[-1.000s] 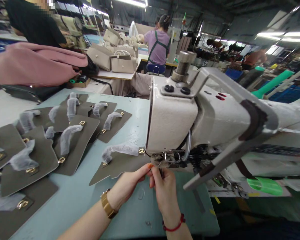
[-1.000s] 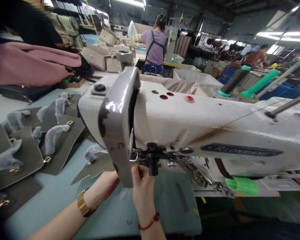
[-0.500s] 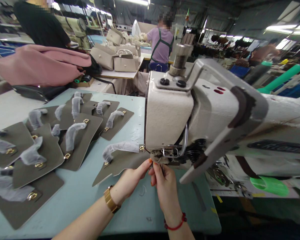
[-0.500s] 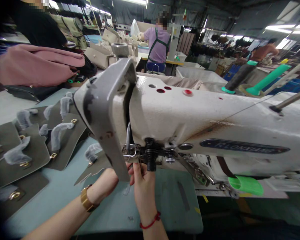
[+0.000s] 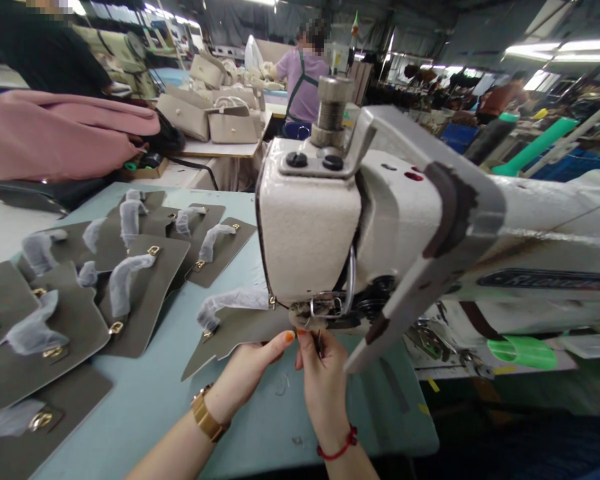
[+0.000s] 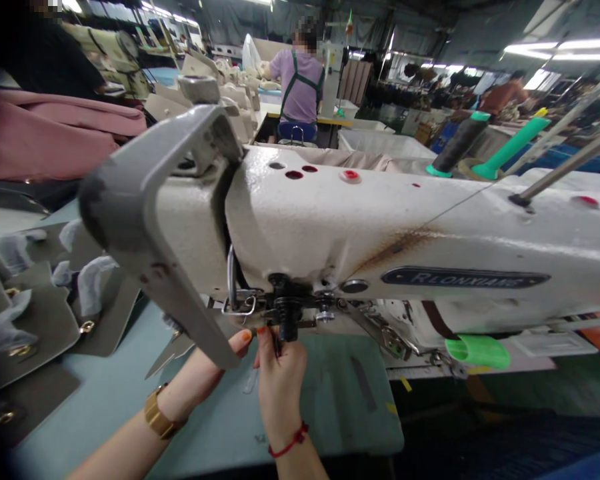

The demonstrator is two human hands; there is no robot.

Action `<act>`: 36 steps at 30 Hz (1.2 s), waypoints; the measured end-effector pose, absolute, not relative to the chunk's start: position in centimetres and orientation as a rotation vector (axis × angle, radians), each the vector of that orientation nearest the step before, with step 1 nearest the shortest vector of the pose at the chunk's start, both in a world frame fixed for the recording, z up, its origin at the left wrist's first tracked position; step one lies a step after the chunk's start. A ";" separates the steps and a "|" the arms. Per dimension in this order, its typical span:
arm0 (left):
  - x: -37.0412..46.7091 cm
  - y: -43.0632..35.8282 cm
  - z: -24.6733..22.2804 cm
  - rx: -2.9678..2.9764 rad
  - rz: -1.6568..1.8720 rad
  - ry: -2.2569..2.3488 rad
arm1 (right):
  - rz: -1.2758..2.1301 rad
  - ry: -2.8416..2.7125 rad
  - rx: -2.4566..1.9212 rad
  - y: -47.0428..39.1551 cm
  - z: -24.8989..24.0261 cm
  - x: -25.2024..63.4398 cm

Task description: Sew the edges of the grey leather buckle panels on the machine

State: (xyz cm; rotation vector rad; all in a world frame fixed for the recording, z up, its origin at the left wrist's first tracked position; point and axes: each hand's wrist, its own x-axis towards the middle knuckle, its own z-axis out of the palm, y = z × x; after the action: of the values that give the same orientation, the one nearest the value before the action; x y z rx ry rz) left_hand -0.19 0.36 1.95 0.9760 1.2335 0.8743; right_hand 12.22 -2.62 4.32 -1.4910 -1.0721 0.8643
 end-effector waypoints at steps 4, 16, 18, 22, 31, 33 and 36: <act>-0.2 0.2 1.3 0.993 0.810 1.315 | 0.854 -1.069 -1.500 -2.5 4.4 12.3; 0.4 0.8 1.2 1.052 0.825 1.341 | 0.957 -1.113 -1.525 -2.5 5.5 12.9; 0.4 0.8 1.4 1.017 0.802 1.303 | 0.990 -1.126 -1.514 -2.8 5.6 13.2; 0.5 0.6 1.8 0.973 0.788 1.249 | 1.074 -1.159 -1.469 -4.2 4.6 13.5; 1.2 0.9 1.9 0.999 0.820 1.215 | 1.390 -1.150 -1.534 -8.1 -1.0 14.4; 1.5 1.2 2.1 0.966 0.856 1.161 | 1.424 -1.131 -1.536 -8.3 -1.5 14.4; 1.8 1.6 2.5 0.875 0.899 1.080 | 1.442 -1.128 -1.528 -8.5 -1.8 14.4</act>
State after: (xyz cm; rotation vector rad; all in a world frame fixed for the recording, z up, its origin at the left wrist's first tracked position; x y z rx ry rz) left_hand 1.83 1.63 2.49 0.8752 1.0805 0.8990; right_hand 14.39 -8.47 -1.82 -1.5278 -1.1279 1.4424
